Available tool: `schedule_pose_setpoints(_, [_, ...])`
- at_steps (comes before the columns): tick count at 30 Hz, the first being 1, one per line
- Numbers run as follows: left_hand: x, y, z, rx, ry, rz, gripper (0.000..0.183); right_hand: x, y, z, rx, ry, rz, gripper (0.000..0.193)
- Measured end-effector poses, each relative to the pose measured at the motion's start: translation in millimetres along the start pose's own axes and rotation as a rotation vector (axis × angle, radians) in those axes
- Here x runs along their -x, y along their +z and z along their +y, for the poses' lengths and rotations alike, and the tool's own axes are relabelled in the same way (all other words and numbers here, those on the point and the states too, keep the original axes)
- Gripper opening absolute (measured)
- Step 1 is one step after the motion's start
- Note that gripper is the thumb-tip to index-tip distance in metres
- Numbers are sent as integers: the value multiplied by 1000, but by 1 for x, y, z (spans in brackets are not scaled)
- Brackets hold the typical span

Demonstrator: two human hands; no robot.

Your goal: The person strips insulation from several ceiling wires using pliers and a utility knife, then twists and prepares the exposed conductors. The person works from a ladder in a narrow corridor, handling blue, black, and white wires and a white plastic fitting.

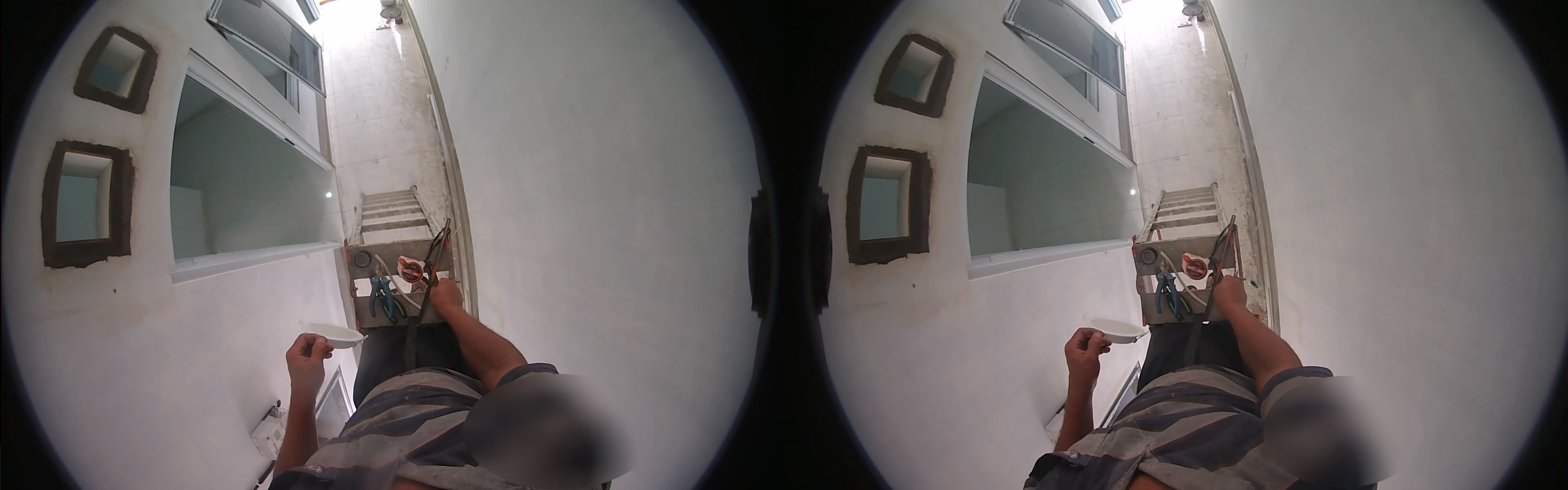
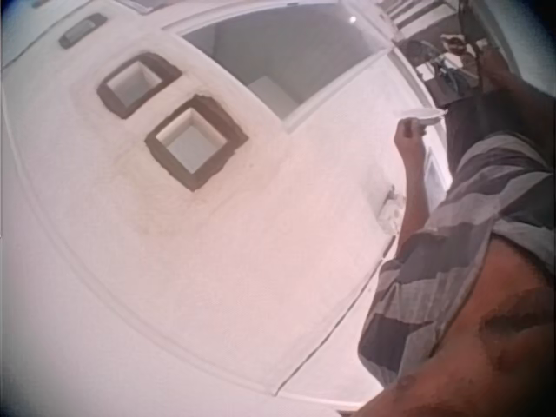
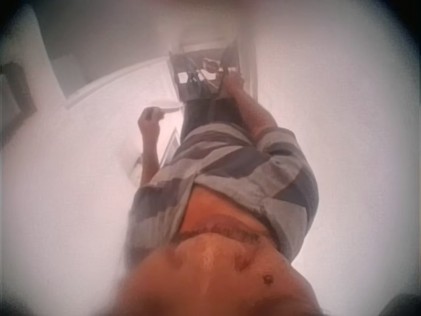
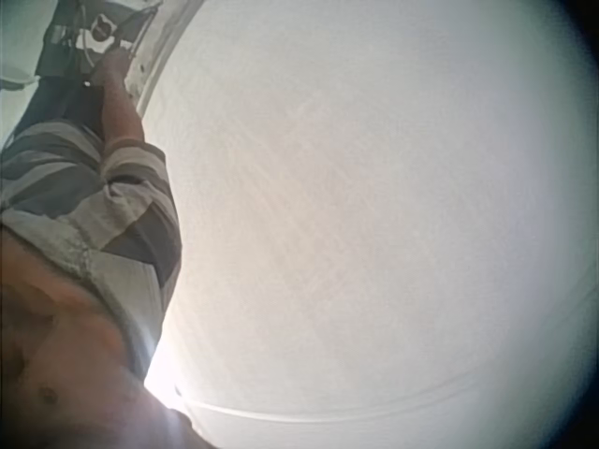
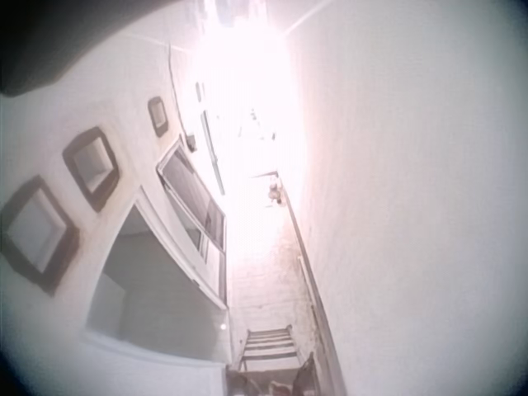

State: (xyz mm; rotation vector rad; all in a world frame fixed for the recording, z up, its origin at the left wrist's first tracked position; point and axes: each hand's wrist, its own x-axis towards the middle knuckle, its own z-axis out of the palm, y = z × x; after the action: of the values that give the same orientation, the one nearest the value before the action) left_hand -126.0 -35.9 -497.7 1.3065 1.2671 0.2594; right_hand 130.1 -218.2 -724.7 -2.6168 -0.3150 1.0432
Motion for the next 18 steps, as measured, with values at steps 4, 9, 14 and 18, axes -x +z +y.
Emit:
schedule_pose_setpoints(4, [1, -3, -4, 3, -13, 11, 14, -4, 0, 3, -37, -9, -35, 34])
schedule_pose_setpoints(9, [3, -1, -6, 5, 0, 2, 15, -6, 5, 0, -55, -84, 12, 35])
schedule_pose_setpoints(14, [1, 4, -1, 13, 14, -17, 15, 6, 2, -5, -116, -132, 43, 31])
schedule_pose_setpoints(18, [1, 16, 10, 152, 15, -31, 12, 17, -23, 2, -336, -135, 101, 23])
